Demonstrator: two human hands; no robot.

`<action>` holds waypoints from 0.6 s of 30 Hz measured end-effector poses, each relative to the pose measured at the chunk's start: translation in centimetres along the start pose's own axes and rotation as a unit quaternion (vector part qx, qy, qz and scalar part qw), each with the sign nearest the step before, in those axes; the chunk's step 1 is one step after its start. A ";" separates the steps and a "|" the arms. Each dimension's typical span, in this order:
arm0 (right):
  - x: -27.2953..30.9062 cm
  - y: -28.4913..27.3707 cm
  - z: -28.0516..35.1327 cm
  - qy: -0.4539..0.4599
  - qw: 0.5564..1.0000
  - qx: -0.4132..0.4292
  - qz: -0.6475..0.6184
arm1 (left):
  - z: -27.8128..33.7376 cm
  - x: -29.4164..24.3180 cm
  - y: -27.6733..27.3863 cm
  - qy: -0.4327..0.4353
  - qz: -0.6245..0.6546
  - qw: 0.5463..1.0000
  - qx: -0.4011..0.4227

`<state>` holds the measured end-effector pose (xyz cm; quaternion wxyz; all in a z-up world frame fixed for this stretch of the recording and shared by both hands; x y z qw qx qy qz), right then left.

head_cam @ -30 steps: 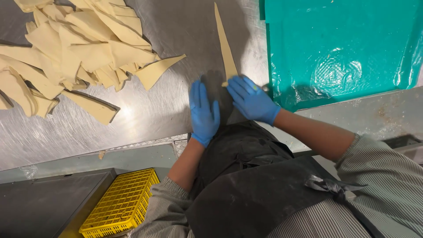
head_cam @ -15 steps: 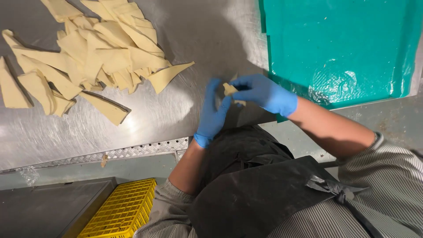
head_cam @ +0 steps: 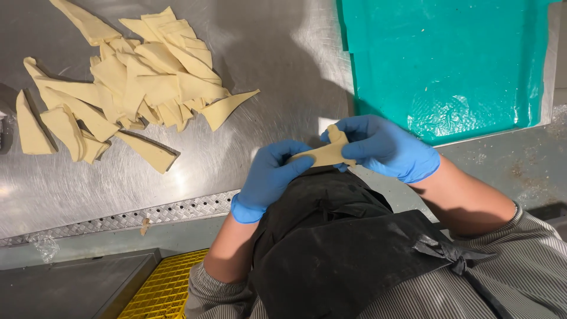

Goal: Rolling triangular pieces of dough into croissant shapes on a metal table.

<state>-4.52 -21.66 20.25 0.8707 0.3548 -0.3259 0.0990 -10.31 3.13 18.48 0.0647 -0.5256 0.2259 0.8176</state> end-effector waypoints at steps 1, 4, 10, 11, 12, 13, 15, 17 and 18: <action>0.1 -0.2 0.4 -0.002 1.000 -0.007 0.029 | 0.3 -0.6 0.1 -0.005 -0.016 1.000 -0.012; 1.2 0.8 1.4 -0.005 0.997 -0.014 0.075 | 0.7 -1.3 0.7 -0.003 -0.038 0.999 -0.035; 1.1 0.7 2.4 0.000 0.999 -0.027 0.040 | 0.8 -2.1 1.6 -0.001 -0.040 0.998 -0.049; 1.0 0.4 2.5 0.001 0.999 -0.037 0.020 | 1.0 -2.4 1.6 -0.014 -0.053 0.997 -0.046; 1.3 0.6 2.7 0.000 0.999 -0.037 0.020 | 1.0 -2.2 1.8 -0.014 -0.054 0.997 -0.045; 1.6 0.9 2.8 -0.058 0.995 -0.007 0.075 | 1.0 -2.0 1.9 0.005 -0.072 0.997 -0.043; 1.5 1.2 3.1 -0.115 0.985 0.020 0.128 | 1.0 -1.7 2.2 0.022 -0.089 0.995 -0.037; 0.9 1.0 3.2 -0.105 0.985 0.015 0.133 | 0.8 -1.6 2.5 0.037 -0.040 0.998 -0.039; 0.2 0.3 3.2 -0.107 0.985 0.013 0.133 | 0.9 -1.9 2.4 0.038 -0.041 0.998 -0.037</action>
Point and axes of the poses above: each hand's wrist, its own z-axis away from the middle knuckle, its own y-axis out of the palm, x = y × z, the point moved 1 cm from there along -z, towards the middle knuckle, and after that the axes turned 6 degrees about x, right-handed, at the moved point
